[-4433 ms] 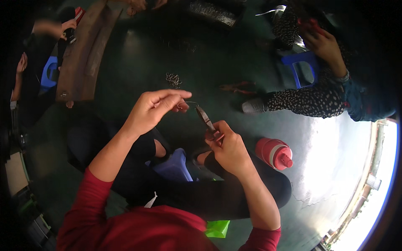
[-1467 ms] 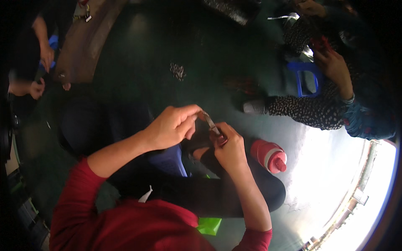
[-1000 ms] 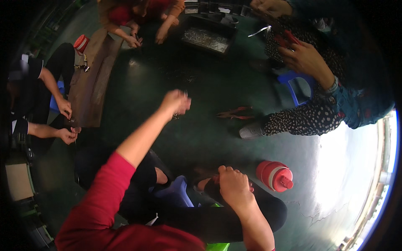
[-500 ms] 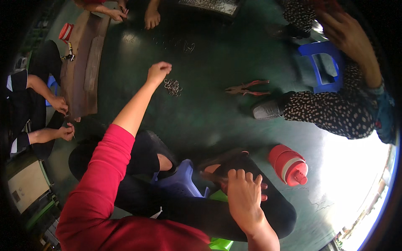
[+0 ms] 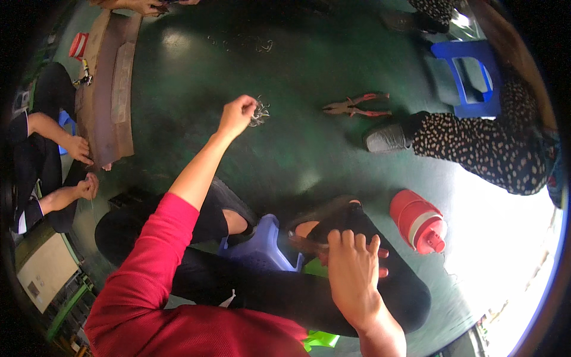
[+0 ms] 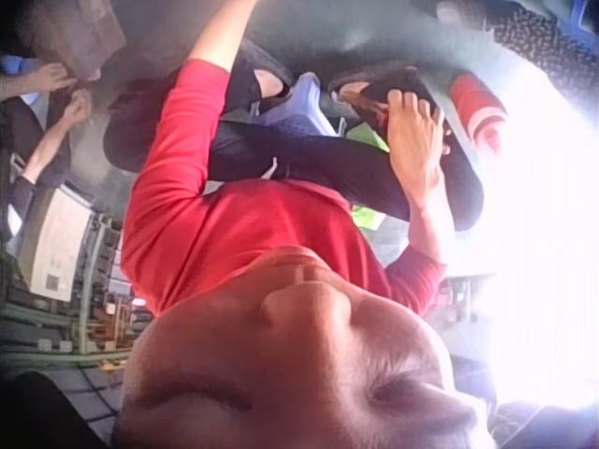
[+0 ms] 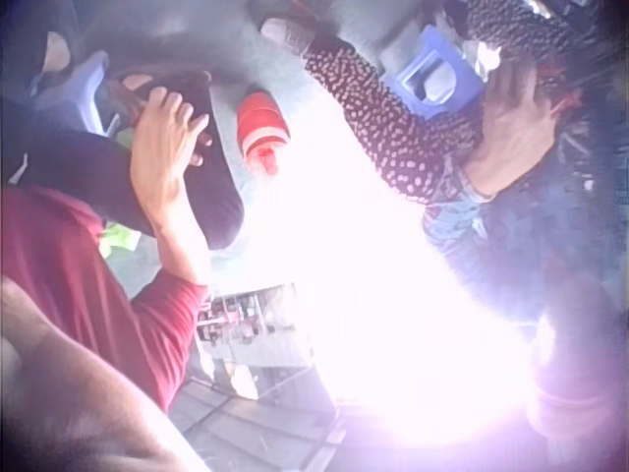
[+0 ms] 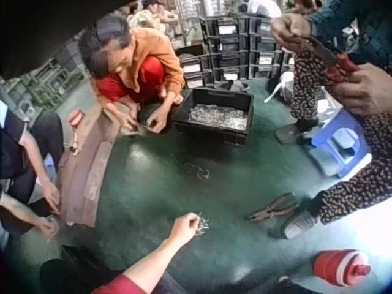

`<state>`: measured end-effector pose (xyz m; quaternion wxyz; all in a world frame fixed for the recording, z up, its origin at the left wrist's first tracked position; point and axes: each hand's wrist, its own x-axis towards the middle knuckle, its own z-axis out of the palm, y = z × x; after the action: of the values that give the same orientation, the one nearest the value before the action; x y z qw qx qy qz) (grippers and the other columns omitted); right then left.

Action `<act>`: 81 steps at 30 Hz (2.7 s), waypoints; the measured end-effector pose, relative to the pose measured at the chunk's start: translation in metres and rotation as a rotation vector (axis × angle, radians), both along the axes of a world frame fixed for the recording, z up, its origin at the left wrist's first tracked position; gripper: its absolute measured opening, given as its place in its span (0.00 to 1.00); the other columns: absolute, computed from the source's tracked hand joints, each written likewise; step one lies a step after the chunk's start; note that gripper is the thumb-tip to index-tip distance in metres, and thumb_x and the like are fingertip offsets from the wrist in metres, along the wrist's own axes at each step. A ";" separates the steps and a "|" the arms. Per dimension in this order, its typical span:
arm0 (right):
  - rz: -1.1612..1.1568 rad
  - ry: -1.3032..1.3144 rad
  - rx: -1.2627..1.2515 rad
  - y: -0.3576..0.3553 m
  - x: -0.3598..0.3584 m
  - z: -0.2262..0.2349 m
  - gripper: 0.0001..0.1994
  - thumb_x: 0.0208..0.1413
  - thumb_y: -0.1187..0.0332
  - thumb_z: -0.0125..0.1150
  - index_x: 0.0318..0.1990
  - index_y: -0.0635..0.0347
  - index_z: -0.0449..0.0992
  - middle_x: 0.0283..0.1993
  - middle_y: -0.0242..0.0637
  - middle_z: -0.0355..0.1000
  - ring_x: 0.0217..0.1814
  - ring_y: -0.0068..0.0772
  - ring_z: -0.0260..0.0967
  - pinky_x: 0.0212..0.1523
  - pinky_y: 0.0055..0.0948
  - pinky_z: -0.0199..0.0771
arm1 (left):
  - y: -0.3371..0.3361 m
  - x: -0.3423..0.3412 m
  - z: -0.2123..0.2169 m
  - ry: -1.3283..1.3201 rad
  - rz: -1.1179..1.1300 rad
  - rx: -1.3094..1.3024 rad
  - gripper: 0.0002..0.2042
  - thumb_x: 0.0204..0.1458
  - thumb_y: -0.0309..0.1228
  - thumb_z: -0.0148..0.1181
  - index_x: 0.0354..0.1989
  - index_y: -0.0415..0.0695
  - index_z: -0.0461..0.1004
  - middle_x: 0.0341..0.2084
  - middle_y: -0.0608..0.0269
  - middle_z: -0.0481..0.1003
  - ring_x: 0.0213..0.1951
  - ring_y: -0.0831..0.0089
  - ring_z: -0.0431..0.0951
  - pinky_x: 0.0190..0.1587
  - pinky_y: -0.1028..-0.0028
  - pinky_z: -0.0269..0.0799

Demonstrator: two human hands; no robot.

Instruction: The person repeatedly picks up small metal wire pieces from the floor and bends them into hooks using pliers. The bent pieces are placed back on the floor in a growing pile. Other people are seated nearby performing similar tasks.

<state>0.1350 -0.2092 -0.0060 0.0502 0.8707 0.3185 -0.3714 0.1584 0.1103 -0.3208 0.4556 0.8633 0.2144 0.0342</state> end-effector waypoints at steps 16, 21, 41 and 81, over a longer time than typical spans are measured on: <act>0.028 -0.033 0.058 -0.014 -0.010 0.002 0.17 0.43 0.76 0.61 0.43 0.60 0.67 0.37 0.39 0.68 0.46 0.46 0.69 0.59 0.52 0.61 | 0.039 -0.005 0.024 0.234 0.243 0.128 0.07 0.51 0.31 0.61 0.36 0.47 0.83 0.31 0.60 0.81 0.34 0.66 0.81 0.41 0.70 0.74; -0.003 -0.025 0.058 -0.016 -0.012 0.001 0.17 0.42 0.74 0.63 0.42 0.59 0.68 0.37 0.39 0.68 0.45 0.44 0.69 0.59 0.51 0.61 | -0.013 0.004 0.012 0.065 0.033 0.356 0.04 0.50 0.32 0.61 0.32 0.52 0.82 0.32 0.61 0.78 0.41 0.58 0.77 0.41 0.61 0.73; -0.007 -0.074 -0.029 -0.015 -0.013 0.010 0.14 0.47 0.70 0.60 0.43 0.59 0.69 0.39 0.38 0.67 0.45 0.40 0.69 0.61 0.55 0.59 | -0.223 0.078 -0.029 0.041 -0.506 0.291 0.07 0.51 0.33 0.62 0.32 0.44 0.73 0.33 0.59 0.75 0.40 0.58 0.76 0.37 0.58 0.71; -0.717 0.879 0.572 0.062 0.028 0.075 0.17 0.57 0.69 0.61 0.51 0.67 0.70 0.42 0.39 0.75 0.40 0.27 0.76 0.25 0.22 0.75 | -0.086 -0.049 0.313 -0.620 0.054 -1.091 0.03 0.61 0.25 0.54 0.40 0.45 0.74 0.38 0.56 0.79 0.40 0.63 0.82 0.42 0.69 0.80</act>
<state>0.1626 -0.1476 0.0686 -0.4472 0.6686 0.0846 -0.5880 0.1091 0.0239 -0.0079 0.8705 0.4508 0.0807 0.1803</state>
